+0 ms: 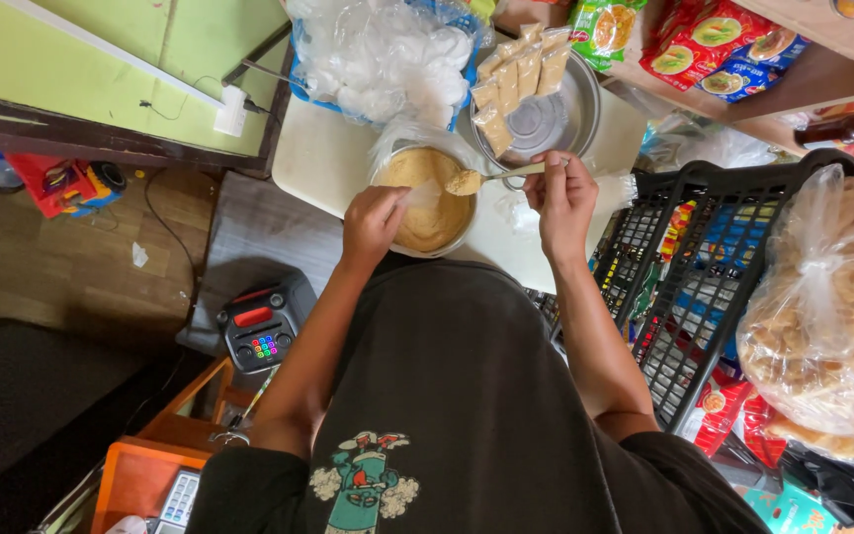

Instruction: Scooping a powdered food substance from a container into small plastic bags.

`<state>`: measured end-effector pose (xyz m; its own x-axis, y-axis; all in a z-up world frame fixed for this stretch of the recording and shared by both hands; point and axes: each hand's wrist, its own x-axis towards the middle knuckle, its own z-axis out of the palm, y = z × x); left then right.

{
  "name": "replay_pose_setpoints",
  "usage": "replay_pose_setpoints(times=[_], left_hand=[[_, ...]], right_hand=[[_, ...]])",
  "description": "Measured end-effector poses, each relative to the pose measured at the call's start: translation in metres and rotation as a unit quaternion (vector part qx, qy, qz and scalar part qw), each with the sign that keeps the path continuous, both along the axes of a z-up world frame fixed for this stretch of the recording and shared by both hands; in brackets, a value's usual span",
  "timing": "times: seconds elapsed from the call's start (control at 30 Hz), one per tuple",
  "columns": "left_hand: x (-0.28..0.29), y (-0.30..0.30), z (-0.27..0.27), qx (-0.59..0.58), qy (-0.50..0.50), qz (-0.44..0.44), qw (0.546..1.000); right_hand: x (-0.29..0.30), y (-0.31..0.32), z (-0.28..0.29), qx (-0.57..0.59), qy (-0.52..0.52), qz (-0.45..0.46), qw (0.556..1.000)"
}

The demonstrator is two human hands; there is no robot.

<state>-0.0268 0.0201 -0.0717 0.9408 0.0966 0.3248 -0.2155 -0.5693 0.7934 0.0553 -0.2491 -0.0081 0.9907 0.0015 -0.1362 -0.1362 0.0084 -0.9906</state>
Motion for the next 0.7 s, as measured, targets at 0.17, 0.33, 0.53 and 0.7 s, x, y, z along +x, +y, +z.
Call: replay_pose_setpoints(times=[0.17, 0.33, 0.53, 0.7], left_hand=[[0.000, 0.000, -0.004, -0.019, 0.010, 0.016, 1.000], [0.001, -0.002, -0.006, -0.021, -0.004, 0.017, 1.000], [0.002, -0.005, -0.002, -0.012, -0.010, 0.026, 1.000], [0.003, -0.007, -0.002, -0.036, 0.013, 0.004, 0.999]], right_hand=[[0.002, 0.001, 0.006, -0.001, -0.001, 0.000, 1.000], [0.002, 0.006, 0.006, -0.007, 0.007, 0.007, 1.000], [0.002, 0.018, -0.006, -0.019, -0.013, 0.047, 0.999], [-0.005, 0.029, -0.018, -0.043, -0.010, 0.089, 0.995]])
